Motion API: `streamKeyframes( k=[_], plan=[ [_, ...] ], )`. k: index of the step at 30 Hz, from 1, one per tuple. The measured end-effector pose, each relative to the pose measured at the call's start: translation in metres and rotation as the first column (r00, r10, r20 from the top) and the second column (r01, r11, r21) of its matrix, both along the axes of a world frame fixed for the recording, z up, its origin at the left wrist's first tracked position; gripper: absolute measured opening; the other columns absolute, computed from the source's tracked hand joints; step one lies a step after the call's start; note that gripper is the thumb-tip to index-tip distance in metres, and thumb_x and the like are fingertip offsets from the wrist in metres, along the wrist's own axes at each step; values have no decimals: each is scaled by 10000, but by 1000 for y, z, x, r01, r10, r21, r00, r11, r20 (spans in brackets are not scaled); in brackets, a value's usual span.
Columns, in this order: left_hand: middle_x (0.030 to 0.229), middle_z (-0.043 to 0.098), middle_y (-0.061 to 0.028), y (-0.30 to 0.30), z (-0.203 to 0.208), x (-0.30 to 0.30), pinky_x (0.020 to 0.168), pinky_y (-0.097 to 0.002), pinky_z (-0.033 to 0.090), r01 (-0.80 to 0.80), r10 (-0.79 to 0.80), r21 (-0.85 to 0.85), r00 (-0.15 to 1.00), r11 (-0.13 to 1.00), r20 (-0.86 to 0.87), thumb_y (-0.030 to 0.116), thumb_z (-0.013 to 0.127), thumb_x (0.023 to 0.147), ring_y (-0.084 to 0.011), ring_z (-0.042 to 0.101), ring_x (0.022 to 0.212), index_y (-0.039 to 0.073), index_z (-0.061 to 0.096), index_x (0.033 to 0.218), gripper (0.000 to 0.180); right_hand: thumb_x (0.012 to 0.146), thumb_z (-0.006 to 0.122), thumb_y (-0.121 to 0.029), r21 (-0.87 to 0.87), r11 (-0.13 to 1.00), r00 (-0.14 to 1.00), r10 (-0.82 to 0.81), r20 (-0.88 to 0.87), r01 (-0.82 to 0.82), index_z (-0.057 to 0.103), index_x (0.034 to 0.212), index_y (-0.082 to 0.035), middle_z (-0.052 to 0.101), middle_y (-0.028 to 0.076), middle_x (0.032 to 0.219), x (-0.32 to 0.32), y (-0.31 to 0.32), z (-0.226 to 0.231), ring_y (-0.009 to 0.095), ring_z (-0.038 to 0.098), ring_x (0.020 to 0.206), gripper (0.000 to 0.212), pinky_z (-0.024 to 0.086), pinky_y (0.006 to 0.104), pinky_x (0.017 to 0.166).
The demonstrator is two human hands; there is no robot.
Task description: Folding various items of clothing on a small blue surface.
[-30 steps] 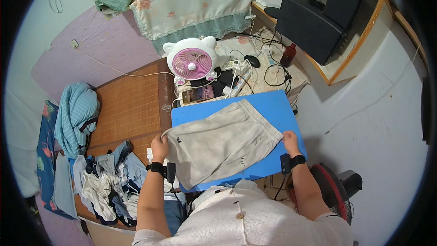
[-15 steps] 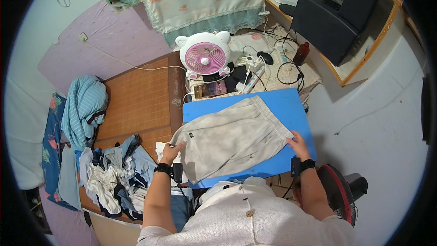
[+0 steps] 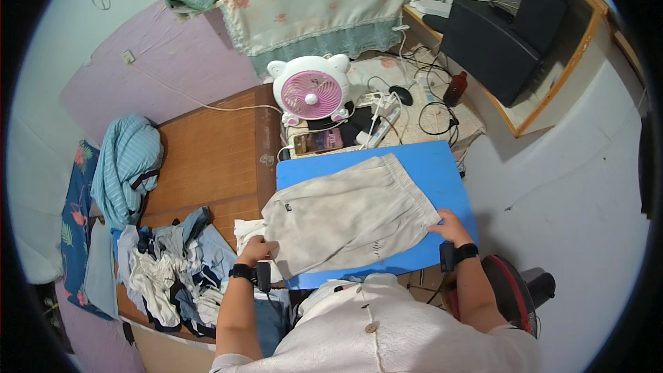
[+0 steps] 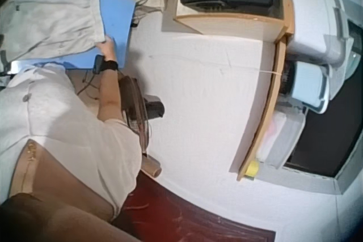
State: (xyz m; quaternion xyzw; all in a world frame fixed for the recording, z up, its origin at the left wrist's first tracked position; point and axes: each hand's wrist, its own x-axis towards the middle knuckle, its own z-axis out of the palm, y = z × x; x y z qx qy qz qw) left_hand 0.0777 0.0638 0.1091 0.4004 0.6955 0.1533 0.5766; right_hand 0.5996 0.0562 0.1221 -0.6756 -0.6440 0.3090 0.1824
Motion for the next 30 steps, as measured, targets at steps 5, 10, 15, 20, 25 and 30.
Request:
streamKeyframes(
  k=[5, 10, 15, 20, 25, 30],
  plan=[
    [688, 585, -144, 14, 20, -5, 473, -306, 467, -104, 125, 196, 987, 975, -98, 222, 615, 690, -206, 579, 568, -72, 548, 801, 322, 656, 663, -71, 99, 995, 915, 9, -404, 34, 529, 1010, 43, 553, 66, 1001, 2, 3, 25, 139, 525, 861, 395, 406, 238, 768],
    [875, 564, -236, 54, 30, 22, 720, -379, 441, 263, -13, 337, 805, 904, -593, 249, 626, 640, -340, 554, 815, -44, 524, 897, 404, 716, 608, -41, -142, 986, 751, -25, -660, -92, 502, 1063, 50, 501, 65, 1080, -12, 3, 64, 127, 490, 928, 374, 397, 246, 802],
    [1016, 522, -222, 104, 56, 120, 833, -364, 396, 574, -260, 480, 778, 663, -572, 246, 604, 700, -342, 490, 968, -35, 495, 1008, 431, 723, 613, -113, -14, 990, 836, 114, -538, -143, 571, 927, 45, 500, 66, 1076, -30, 0, 68, 163, 455, 957, 262, 374, 260, 805],
    [1077, 492, -219, 129, 55, 227, 885, -358, 357, 731, -503, 500, 682, 465, -531, 271, 592, 709, -330, 454, 1024, -26, 493, 1031, 449, 745, 594, -186, 29, 992, 912, 127, -389, -126, 568, 941, 27, 502, 99, 1062, -28, -7, 41, 213, 463, 957, 290, 375, 281, 813],
    [1132, 452, -210, 150, 39, 303, 901, -357, 344, 843, -607, 415, 535, 342, -587, 310, 620, 677, -328, 421, 1065, -17, 403, 1145, 611, 751, 570, -332, 19, 996, 980, -79, -182, 84, 531, 1014, 26, 415, 181, 1183, -21, -26, -5, 307, 428, 1040, 446, 360, 346, 862],
    [1187, 406, -184, 168, 9, 329, 906, -380, 332, 877, -530, 330, 476, 349, -702, 350, 651, 633, -312, 380, 1109, 11, 329, 1205, 739, 707, 625, -365, 1, 930, 903, -357, -238, 368, 530, 818, 47, 519, 176, 917, -25, -45, -20, 287, 497, 793, 437, 399, 362, 667]
  ],
)
